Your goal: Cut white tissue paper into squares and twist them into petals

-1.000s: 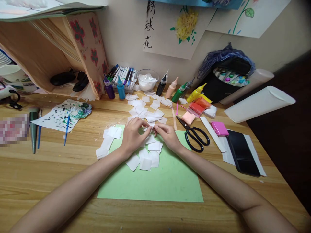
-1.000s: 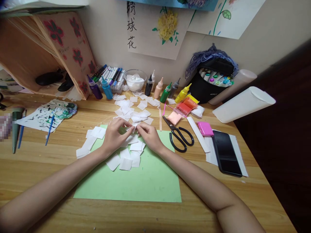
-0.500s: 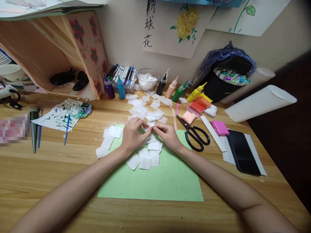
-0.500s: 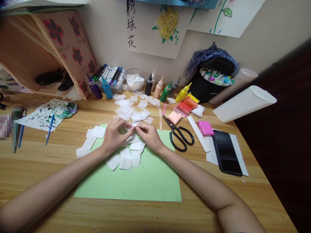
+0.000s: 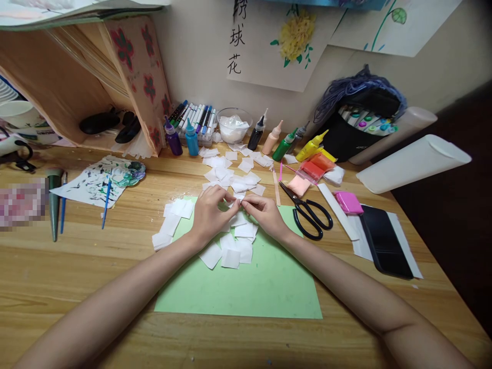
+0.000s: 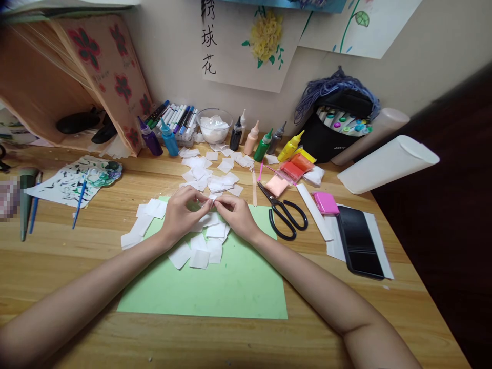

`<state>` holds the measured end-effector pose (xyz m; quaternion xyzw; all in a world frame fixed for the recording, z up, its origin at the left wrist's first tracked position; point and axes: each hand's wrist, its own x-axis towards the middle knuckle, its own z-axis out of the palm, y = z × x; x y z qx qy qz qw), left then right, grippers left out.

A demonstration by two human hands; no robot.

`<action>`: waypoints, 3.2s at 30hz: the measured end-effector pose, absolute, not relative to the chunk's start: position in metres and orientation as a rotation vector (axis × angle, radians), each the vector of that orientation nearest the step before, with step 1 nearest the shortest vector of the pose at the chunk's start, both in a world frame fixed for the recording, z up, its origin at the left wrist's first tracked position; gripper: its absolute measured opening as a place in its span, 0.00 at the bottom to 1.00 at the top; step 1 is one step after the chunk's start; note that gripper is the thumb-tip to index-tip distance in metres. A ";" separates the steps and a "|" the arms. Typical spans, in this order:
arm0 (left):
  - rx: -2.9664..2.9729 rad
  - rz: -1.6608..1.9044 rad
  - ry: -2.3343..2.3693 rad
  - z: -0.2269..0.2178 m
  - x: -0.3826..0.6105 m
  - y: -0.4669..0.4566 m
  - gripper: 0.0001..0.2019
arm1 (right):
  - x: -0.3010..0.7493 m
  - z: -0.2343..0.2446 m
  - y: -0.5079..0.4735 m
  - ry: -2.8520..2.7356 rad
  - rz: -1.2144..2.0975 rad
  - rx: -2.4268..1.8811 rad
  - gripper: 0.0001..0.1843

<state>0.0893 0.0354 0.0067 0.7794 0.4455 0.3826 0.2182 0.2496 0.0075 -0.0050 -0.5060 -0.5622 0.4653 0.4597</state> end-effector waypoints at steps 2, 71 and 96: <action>2.157 1.053 1.236 0.007 0.089 0.035 0.06 | 0.250 -0.005 0.008 -1.388 1.135 -1.251 0.09; 1.724 1.230 1.641 -0.004 0.083 0.051 0.11 | 0.251 -0.001 0.007 -1.346 1.047 -1.335 0.08; 2.217 1.040 1.179 0.003 0.090 0.037 0.07 | 0.250 -0.010 0.009 -1.376 1.130 -1.228 0.05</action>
